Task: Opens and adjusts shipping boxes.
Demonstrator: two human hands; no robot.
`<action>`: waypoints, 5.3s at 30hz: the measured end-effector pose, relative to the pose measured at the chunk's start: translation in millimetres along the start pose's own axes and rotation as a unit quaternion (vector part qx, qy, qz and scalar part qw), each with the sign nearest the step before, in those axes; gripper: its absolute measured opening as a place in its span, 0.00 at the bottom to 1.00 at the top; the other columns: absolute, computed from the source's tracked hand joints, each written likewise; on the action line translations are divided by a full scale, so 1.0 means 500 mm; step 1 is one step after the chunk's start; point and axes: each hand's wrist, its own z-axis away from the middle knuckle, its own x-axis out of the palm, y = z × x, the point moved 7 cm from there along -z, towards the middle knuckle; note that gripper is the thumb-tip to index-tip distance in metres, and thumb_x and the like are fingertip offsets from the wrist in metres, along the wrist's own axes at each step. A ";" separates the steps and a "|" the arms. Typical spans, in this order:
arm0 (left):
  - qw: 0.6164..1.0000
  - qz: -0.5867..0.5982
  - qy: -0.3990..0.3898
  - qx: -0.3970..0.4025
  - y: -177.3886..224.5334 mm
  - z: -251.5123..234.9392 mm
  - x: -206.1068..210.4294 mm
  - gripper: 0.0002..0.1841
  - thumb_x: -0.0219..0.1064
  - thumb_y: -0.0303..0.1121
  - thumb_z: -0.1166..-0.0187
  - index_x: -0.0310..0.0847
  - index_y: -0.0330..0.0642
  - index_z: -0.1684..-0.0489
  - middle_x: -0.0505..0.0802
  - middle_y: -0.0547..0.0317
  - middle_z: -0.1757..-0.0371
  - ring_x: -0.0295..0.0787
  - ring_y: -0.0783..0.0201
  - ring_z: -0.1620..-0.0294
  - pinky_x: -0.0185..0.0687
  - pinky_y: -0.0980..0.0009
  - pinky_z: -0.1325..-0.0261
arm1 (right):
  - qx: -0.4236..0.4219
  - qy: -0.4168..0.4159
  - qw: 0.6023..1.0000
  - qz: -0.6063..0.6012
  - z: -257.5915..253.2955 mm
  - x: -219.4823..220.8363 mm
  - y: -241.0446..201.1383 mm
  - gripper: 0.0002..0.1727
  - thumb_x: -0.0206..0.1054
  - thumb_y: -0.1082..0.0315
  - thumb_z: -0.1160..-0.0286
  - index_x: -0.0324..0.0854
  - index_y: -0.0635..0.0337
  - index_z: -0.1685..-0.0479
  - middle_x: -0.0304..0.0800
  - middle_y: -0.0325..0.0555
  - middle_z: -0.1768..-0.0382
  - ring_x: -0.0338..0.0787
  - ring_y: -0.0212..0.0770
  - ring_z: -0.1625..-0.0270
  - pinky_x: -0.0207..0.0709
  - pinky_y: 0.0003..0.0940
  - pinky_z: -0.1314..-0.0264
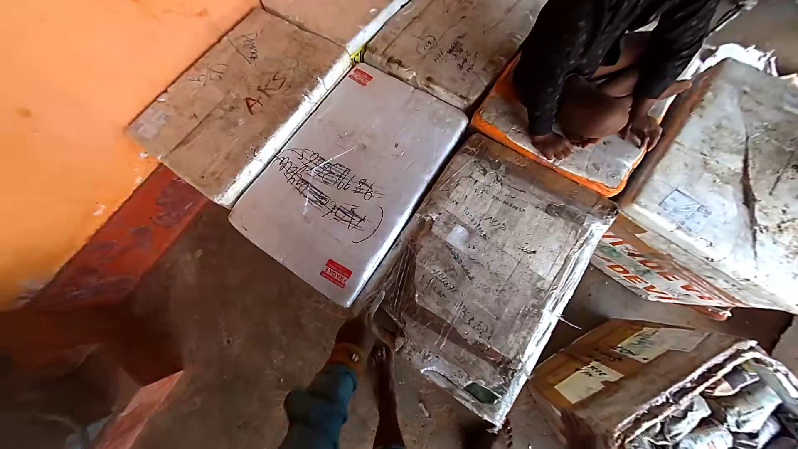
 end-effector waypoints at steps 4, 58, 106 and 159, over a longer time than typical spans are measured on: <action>0.998 -0.037 0.031 0.045 0.121 -0.105 -0.128 0.24 0.46 0.42 0.05 0.72 0.39 0.19 0.89 0.33 0.34 0.87 0.37 0.29 0.80 0.40 0.28 | 0.041 0.016 0.963 -0.266 0.001 0.151 -0.062 0.33 0.38 0.52 0.03 0.53 0.68 0.10 0.64 0.70 0.15 0.70 0.64 0.17 0.67 0.65 0.22; 0.982 0.154 -0.110 -0.003 -0.017 -0.162 -0.019 0.34 0.77 0.44 0.23 0.72 0.31 0.23 0.86 0.38 0.37 0.85 0.53 0.51 0.81 0.55 0.44 | 0.286 -0.024 0.896 -0.339 -0.027 0.307 -0.042 0.42 0.47 0.46 0.05 0.25 0.50 0.04 0.60 0.75 0.15 0.80 0.76 0.26 0.79 0.75 0.40; 0.987 0.137 -0.044 -0.069 -0.259 -0.016 0.109 0.22 0.43 0.41 0.02 0.76 0.34 0.29 0.92 0.35 0.51 0.92 0.40 0.46 0.83 0.45 0.38 | -0.609 -0.012 0.766 0.207 0.183 0.387 -0.732 0.18 0.67 0.63 0.21 0.89 0.60 0.37 0.90 0.51 0.33 0.82 0.54 0.21 0.66 0.55 0.14; 0.980 0.141 0.137 0.018 -0.055 -0.039 0.048 0.19 0.49 0.33 0.05 0.81 0.26 0.39 0.91 0.39 0.64 0.90 0.44 0.64 0.85 0.46 0.53 | 0.138 0.215 0.950 -0.181 -0.242 -0.033 -0.236 0.39 0.34 0.41 0.06 0.74 0.64 0.23 0.85 0.72 0.33 0.84 0.70 0.28 0.73 0.69 0.29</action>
